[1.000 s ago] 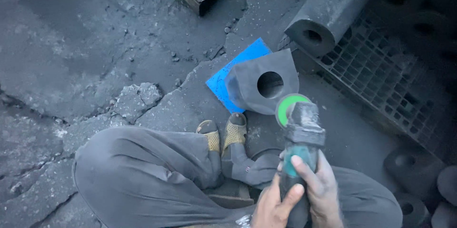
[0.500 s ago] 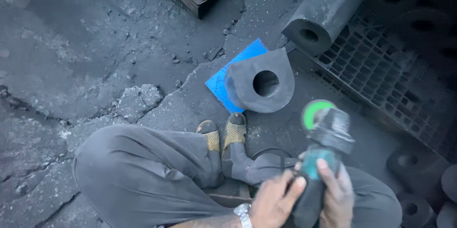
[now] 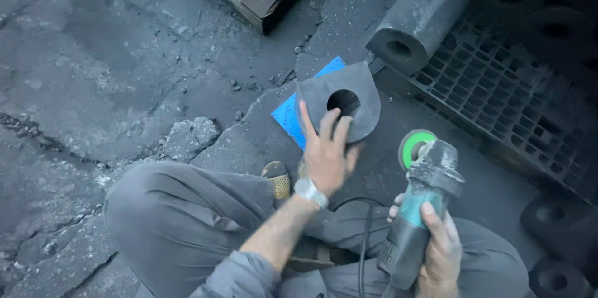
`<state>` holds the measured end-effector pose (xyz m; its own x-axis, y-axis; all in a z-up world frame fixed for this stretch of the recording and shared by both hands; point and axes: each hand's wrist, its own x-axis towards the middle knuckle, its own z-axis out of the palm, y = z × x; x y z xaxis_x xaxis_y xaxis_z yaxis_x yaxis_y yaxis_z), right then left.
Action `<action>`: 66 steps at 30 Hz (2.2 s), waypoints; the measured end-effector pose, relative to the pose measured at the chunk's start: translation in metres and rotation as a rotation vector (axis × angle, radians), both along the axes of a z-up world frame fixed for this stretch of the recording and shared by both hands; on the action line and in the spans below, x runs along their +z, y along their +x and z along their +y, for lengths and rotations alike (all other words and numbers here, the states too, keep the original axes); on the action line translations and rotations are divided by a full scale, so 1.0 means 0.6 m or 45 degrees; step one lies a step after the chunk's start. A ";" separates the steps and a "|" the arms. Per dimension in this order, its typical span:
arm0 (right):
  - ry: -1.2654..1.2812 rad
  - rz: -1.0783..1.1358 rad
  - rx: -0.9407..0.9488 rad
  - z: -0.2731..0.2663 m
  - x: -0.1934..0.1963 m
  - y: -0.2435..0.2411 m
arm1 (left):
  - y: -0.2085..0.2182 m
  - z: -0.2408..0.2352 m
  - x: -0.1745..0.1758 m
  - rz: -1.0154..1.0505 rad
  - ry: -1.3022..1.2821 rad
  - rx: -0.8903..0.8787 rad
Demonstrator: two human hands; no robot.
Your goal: Grinding and smoothing the surface of a circular industrial component using a handheld angle grinder.
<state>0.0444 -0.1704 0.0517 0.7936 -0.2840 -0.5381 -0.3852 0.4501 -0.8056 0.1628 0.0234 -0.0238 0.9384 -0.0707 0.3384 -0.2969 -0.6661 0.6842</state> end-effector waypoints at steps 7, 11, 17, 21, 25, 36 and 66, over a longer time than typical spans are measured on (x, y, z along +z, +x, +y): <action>-0.106 0.025 0.086 0.010 0.020 0.005 | 0.093 0.108 0.018 -0.034 -0.070 -0.385; -0.070 -0.042 0.206 0.021 0.023 0.019 | 0.133 0.151 0.030 0.103 -0.020 -0.749; -0.130 0.036 0.342 0.036 0.030 0.049 | 0.047 0.118 0.099 0.056 0.193 -0.406; -0.223 0.064 0.440 0.040 0.036 0.084 | -0.074 0.052 0.137 0.613 -0.411 -0.058; -0.205 0.062 0.528 0.033 0.024 0.105 | -0.158 0.015 0.114 1.106 -0.616 -0.417; -0.334 0.248 0.738 0.087 0.025 0.105 | -0.238 -0.015 0.090 1.310 -1.481 -0.310; -0.400 0.194 0.703 0.168 0.032 0.183 | -0.161 0.033 0.117 1.260 -1.384 -0.016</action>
